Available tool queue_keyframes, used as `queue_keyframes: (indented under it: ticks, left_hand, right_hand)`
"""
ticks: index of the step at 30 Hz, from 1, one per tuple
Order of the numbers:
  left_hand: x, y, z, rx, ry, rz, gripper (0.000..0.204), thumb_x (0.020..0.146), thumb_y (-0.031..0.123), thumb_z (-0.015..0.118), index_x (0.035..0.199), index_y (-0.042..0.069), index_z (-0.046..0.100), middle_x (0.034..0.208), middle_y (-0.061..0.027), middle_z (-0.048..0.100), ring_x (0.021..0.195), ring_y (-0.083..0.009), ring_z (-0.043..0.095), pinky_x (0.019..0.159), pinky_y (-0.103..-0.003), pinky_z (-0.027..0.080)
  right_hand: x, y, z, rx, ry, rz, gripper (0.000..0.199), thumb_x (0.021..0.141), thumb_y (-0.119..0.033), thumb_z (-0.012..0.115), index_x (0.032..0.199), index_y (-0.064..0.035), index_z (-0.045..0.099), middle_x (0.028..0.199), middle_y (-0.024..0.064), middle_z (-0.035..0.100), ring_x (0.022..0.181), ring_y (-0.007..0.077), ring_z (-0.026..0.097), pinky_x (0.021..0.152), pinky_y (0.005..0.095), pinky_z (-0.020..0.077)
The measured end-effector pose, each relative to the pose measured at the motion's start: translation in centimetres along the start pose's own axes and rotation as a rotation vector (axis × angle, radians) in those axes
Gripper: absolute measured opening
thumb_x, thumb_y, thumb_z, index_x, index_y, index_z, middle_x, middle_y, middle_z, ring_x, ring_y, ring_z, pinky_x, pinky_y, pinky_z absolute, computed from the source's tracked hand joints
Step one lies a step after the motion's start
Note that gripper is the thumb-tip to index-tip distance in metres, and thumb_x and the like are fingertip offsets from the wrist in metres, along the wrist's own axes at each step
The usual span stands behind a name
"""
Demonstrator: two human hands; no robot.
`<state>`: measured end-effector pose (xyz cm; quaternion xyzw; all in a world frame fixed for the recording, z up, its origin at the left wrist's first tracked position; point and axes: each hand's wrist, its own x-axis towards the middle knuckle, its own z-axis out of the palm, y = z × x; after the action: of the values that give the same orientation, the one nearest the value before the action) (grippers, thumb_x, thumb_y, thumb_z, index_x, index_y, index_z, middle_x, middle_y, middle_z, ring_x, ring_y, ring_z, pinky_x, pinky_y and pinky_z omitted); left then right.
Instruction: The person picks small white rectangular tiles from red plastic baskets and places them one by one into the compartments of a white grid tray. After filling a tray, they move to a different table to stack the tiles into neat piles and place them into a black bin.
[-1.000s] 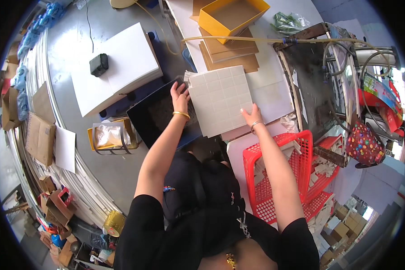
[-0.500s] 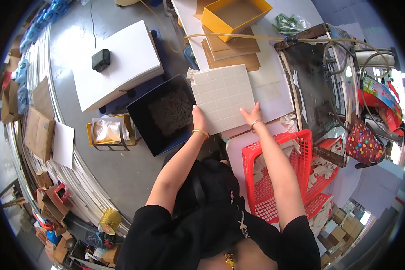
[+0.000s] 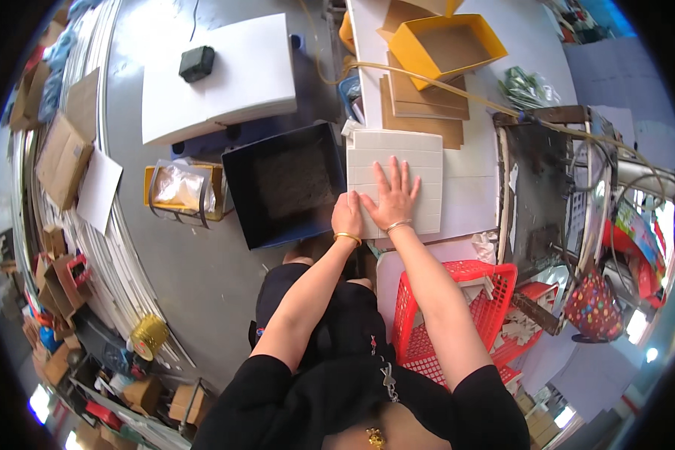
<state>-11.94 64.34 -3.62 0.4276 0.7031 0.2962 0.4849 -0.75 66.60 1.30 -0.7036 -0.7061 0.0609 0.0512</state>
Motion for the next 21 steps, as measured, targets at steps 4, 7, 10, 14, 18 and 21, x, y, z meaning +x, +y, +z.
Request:
queue_keyframes:
  ticks: [4, 7, 10, 14, 18, 21]
  left_hand:
    - [1.0, -1.7, 0.0, -0.069, -0.033, 0.080, 0.049, 0.098, 0.040, 0.030, 0.089, -0.002, 0.055, 0.085, -0.0219, 0.058, 0.081, -0.0383, 0.056, 0.073, -0.042, 0.043]
    - [1.3, -2.0, 0.0, -0.110, -0.033, 0.105, 0.048, 0.098, 0.039, 0.029, 0.089, -0.002, 0.054, 0.086, -0.0222, 0.058, 0.082, -0.0392, 0.056, 0.073, -0.043, 0.043]
    - [0.6, -0.9, 0.1, -0.050, 0.019, 0.067, 0.048, 0.098, 0.039, 0.029, 0.091, -0.001, 0.054, 0.088, -0.0227, 0.059, 0.085, -0.0404, 0.056, 0.073, -0.044, 0.043]
    - [-0.6, 1.7, 0.2, 0.051, 0.100, -0.059, 0.049, 0.096, 0.043, 0.030, 0.090, 0.001, 0.055, 0.088, -0.0228, 0.059, 0.085, -0.0414, 0.055, 0.072, -0.046, 0.042]
    - [-0.4, 1.1, 0.8, 0.073, 0.122, -0.039, 0.046, 0.095, 0.043, 0.033, 0.090, 0.002, 0.054, 0.088, -0.0217, 0.059, 0.086, -0.0404, 0.055, 0.072, -0.047, 0.043]
    - [-0.2, 0.3, 1.3, 0.065, 0.110, -0.007, 0.045, 0.095, 0.042, 0.034, 0.089, 0.001, 0.054, 0.089, -0.0219, 0.058, 0.087, -0.0398, 0.055, 0.073, -0.047, 0.043]
  right_hand:
    - [0.1, 0.0, 0.4, 0.005, 0.007, -0.022, 0.075, 0.075, -0.060, 0.054, 0.140, -0.0313, 0.032, 0.150, 0.0092, 0.021, 0.138, 0.0337, 0.016, 0.105, 0.0623, 0.0078]
    - [0.2, 0.2, 0.3, -0.009, 0.004, -0.046, 0.073, 0.076, -0.058, 0.054, 0.141, -0.0307, 0.032, 0.150, 0.0098, 0.021, 0.138, 0.0340, 0.016, 0.104, 0.0628, 0.0079]
    - [0.3, 0.4, 0.3, 0.007, -0.003, -0.057, 0.071, 0.078, -0.054, 0.054, 0.141, -0.0301, 0.032, 0.150, 0.0104, 0.020, 0.138, 0.0346, 0.016, 0.104, 0.0633, 0.0079]
    - [0.3, 0.8, 0.0, 0.025, -0.044, -0.046, 0.069, 0.080, -0.050, 0.054, 0.141, -0.0287, 0.031, 0.150, 0.0108, 0.019, 0.138, 0.0357, 0.014, 0.105, 0.0633, 0.0078]
    - [0.4, 0.2, 0.8, 0.078, -0.060, 0.056, 0.069, 0.081, -0.048, 0.052, 0.142, -0.0276, 0.029, 0.151, 0.0113, 0.017, 0.138, 0.0362, 0.013, 0.105, 0.0633, 0.0078]
    - [-0.3, -1.7, 1.1, 0.073, 0.043, 0.117, 0.066, 0.083, -0.047, 0.050, 0.142, -0.0275, 0.028, 0.151, 0.0118, 0.017, 0.138, 0.0365, 0.014, 0.105, 0.0637, 0.0079]
